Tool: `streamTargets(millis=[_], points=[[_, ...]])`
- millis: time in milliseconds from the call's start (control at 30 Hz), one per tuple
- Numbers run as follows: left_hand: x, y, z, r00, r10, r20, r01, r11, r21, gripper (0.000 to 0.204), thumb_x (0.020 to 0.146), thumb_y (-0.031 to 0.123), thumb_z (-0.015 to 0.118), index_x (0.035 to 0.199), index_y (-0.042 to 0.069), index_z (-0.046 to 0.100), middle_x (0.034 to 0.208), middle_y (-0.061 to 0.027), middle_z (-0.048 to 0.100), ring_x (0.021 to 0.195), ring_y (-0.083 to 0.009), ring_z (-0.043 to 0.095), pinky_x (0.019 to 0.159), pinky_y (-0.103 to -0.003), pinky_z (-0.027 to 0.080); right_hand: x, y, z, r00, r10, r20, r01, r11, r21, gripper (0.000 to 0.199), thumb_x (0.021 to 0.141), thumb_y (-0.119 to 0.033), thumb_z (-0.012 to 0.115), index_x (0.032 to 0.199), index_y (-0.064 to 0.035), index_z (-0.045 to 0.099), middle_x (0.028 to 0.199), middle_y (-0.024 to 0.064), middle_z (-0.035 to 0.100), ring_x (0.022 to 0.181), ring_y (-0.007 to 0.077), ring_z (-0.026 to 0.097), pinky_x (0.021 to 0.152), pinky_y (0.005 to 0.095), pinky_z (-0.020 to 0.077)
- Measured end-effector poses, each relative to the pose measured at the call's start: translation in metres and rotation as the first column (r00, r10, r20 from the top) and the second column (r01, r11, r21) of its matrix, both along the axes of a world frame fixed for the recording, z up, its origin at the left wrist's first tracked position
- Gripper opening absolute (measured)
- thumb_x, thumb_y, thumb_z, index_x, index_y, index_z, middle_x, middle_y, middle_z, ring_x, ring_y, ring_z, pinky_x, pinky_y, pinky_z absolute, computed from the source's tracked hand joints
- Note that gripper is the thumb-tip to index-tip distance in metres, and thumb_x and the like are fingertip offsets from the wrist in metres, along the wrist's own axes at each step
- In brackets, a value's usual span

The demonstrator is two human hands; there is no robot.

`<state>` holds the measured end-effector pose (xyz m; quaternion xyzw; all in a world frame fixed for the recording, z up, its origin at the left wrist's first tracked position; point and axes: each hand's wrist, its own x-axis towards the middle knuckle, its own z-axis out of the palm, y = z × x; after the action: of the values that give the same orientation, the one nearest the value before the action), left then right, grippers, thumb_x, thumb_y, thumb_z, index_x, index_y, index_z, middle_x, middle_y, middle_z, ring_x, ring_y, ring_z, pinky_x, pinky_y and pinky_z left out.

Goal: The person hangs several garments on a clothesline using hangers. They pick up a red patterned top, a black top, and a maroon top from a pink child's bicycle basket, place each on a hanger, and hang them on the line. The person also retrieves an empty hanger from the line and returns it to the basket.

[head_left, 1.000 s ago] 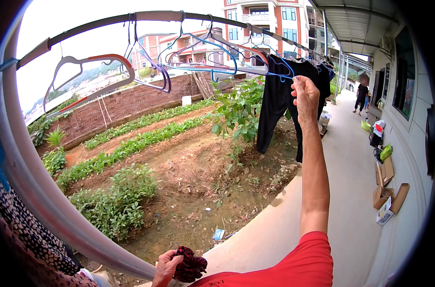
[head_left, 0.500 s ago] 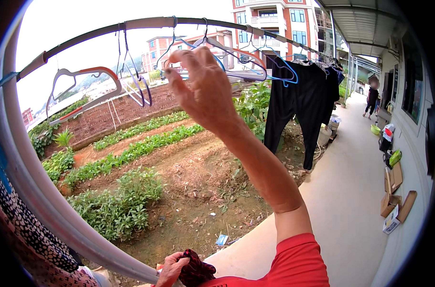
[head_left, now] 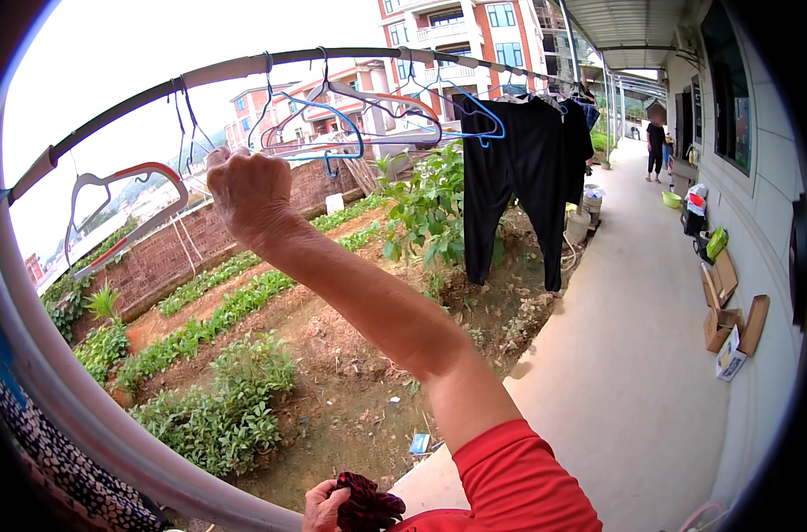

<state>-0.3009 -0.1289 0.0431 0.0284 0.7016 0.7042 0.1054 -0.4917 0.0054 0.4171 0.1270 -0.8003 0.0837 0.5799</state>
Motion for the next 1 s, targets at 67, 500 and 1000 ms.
streamTargets(millis=[67, 500, 1000], points=[[0.004, -0.002, -0.002, 0.999, 0.007, 0.039, -0.009, 0.999, 0.043, 0.018, 0.081, 0.01, 0.057, 0.095, -0.002, 0.06, 0.08, -0.0048, 0.063, 0.068, -0.0112, 0.057, 0.062, -0.024, 0.047, 0.005, 0.008, 0.006, 0.995, 0.029, 0.1, -0.033, 0.998, 0.044, 0.013, 0.076, -0.019, 0.065, 0.083, -0.0092, 0.062, 0.072, -0.0001, 0.06, 0.064, 0.0156, 0.063, 0.048, 0.0304, 0.0458], [0.014, -0.018, -0.016, 0.99, -0.006, 0.139, -0.018, 0.986, 0.165, 0.013, 0.081, 0.003, 0.057, 0.091, -0.004, 0.061, 0.076, -0.0051, 0.064, 0.062, -0.0098, 0.06, 0.056, -0.022, 0.049, 0.027, 0.011, 0.038, 0.988, -0.078, 0.134, 0.059, 0.989, 0.136, 0.009, 0.078, -0.017, 0.063, 0.082, -0.0126, 0.069, 0.082, 0.0048, 0.064, 0.078, 0.0189, 0.066, 0.055, 0.0306, 0.0509], [0.036, -0.064, -0.006, 0.965, -0.176, 0.195, 0.151, 0.979, 0.133, 0.014, 0.082, 0.005, 0.057, 0.094, -0.003, 0.061, 0.081, -0.0035, 0.064, 0.068, -0.0083, 0.059, 0.062, -0.021, 0.048, 0.025, -0.021, 0.018, 0.995, -0.004, 0.1, 0.007, 0.999, -0.033, 0.013, 0.079, -0.019, 0.061, 0.074, -0.0087, 0.066, 0.066, 0.0104, 0.065, 0.065, 0.0208, 0.066, 0.059, 0.0345, 0.0526]])
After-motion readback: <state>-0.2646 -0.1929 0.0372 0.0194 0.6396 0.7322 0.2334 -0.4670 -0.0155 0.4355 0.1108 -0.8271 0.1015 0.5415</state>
